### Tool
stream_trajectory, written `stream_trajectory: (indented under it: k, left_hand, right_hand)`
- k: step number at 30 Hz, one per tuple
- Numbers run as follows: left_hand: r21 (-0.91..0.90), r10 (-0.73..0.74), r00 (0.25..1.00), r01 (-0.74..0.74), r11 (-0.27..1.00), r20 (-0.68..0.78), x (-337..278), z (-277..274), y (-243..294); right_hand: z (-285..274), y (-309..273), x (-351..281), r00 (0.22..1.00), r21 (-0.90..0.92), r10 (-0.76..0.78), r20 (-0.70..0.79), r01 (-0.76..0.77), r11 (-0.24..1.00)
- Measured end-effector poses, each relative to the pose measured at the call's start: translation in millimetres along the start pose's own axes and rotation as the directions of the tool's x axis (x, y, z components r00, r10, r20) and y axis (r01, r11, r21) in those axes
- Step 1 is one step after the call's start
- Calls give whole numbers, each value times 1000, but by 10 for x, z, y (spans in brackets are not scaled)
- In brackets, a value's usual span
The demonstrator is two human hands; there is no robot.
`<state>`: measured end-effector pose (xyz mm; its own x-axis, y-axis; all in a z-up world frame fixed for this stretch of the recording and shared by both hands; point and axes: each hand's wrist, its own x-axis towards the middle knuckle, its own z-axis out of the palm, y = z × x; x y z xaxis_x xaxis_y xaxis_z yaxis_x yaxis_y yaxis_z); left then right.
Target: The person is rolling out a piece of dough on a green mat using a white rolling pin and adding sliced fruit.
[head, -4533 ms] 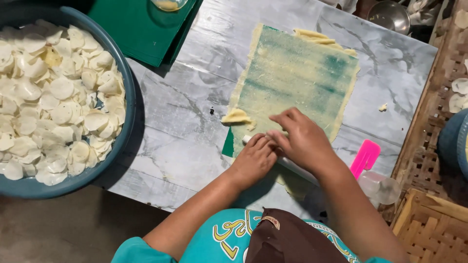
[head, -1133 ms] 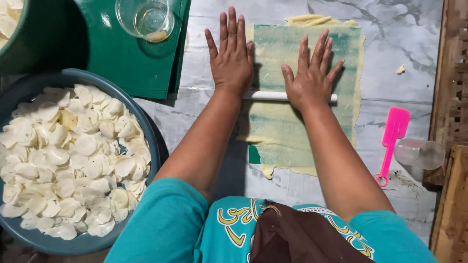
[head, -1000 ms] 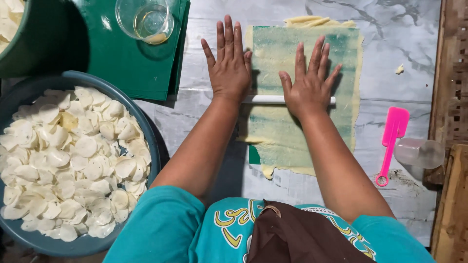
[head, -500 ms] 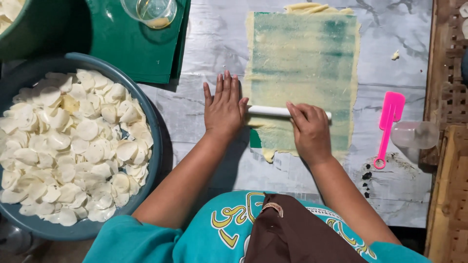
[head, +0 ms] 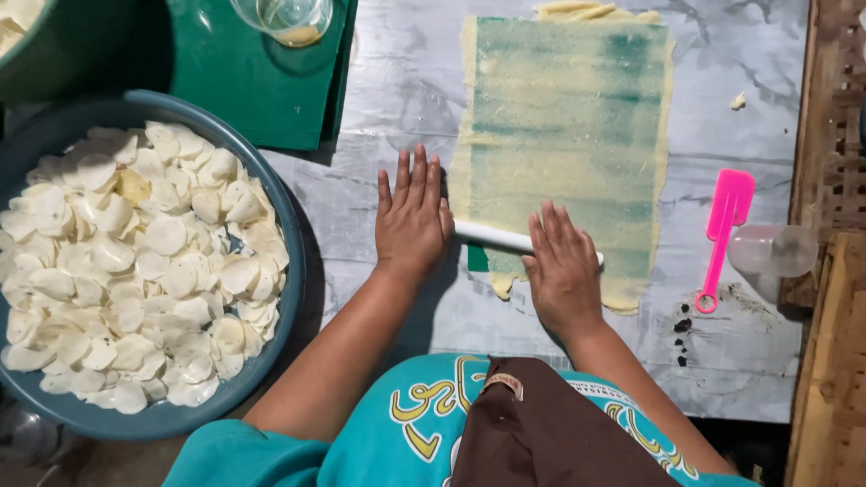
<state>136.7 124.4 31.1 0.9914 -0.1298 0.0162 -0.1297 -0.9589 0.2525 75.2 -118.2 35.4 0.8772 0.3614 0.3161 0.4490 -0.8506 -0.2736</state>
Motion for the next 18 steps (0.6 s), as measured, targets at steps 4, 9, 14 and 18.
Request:
stream_trajectory:
  k: [4, 9, 14, 18]
  left_hand:
    - [-43, -37, 993, 42, 998, 115, 247, -42, 32]
    - [-50, -77, 986, 85, 995, 145, 363, -114, 23]
    - [-43, -39, 984, 47, 998, 174, 48, -175, 46]
    - [3, -60, 983, 60, 998, 174, 316, -211, 64]
  right_hand:
    - [15, 23, 276, 983, -132, 144, 110, -129, 983]
    - [-28, -17, 542, 927, -188, 310, 211, -273, 943]
    - [32, -18, 185, 938, -126, 264, 226, -241, 962]
    - [-68, 143, 549, 911, -24, 369, 186, -371, 928]
